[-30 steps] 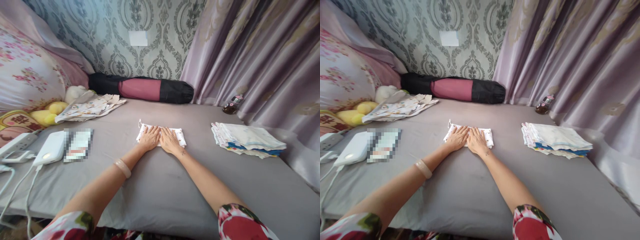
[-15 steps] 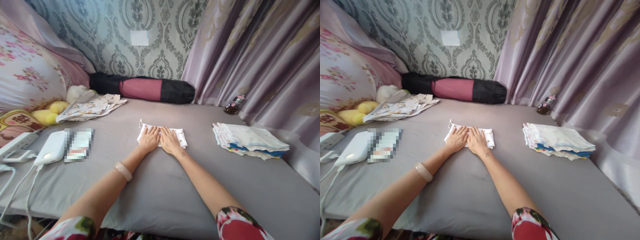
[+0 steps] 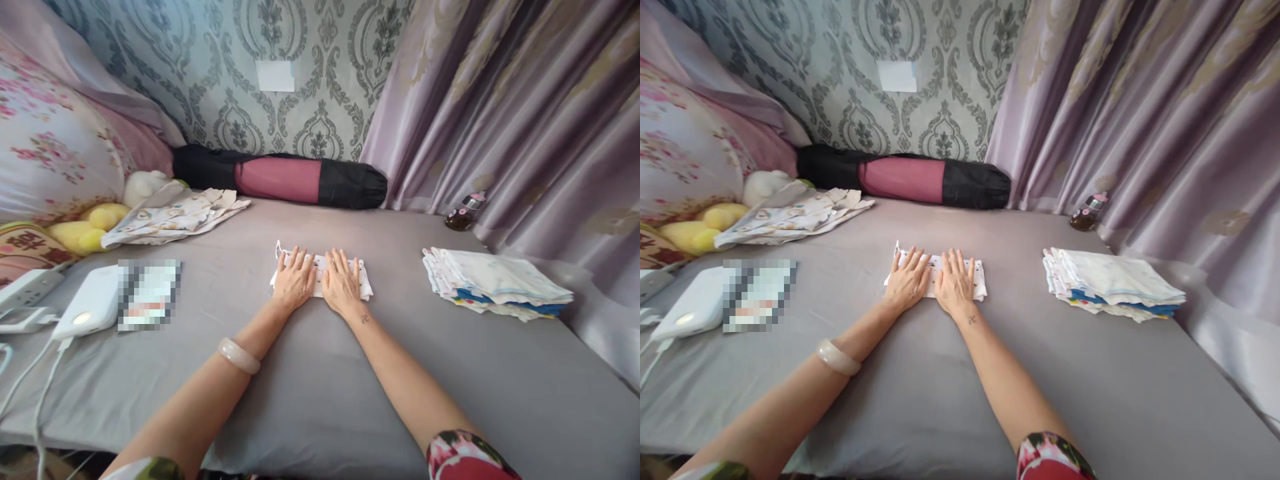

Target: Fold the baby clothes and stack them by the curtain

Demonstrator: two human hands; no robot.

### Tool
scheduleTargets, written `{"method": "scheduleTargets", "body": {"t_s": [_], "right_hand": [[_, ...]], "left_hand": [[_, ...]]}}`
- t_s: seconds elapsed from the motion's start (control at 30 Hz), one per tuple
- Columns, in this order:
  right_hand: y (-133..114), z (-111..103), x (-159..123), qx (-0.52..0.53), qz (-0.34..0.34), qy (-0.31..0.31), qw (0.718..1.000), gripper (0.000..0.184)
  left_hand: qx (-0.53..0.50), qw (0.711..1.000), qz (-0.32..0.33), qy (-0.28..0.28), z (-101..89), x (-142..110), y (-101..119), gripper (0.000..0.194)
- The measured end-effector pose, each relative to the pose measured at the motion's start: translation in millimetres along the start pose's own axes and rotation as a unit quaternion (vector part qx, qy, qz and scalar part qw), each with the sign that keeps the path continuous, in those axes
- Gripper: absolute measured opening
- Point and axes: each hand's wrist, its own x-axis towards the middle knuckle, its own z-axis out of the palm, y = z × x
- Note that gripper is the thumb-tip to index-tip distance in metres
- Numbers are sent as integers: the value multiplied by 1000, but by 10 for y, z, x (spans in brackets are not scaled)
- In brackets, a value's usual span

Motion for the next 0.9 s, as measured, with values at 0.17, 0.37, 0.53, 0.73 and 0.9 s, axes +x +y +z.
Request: {"method": "scheduleTargets", "body": {"t_s": [0.17,0.37,0.53,0.73,0.9], "right_hand": [[2,-15,-19,-3,2,-56,998,49],[-6,-36,-20,-3,7,-71,997,50],[28,-49,-13,-15,38,-29,999,53],[80,-27,-23,-15,73,-59,996,54],[69,-15,-29,-19,76,-63,995,54]], "left_hand": [[2,999,6,-43,66,-8,-8,49],[-9,999,-5,-46,33,-1,2,48],[-10,999,-34,-5,-21,-2,-8,49],[-1,997,-65,-32,51,-12,-52,50],[-6,996,-69,-49,91,-15,-59,50]]}}
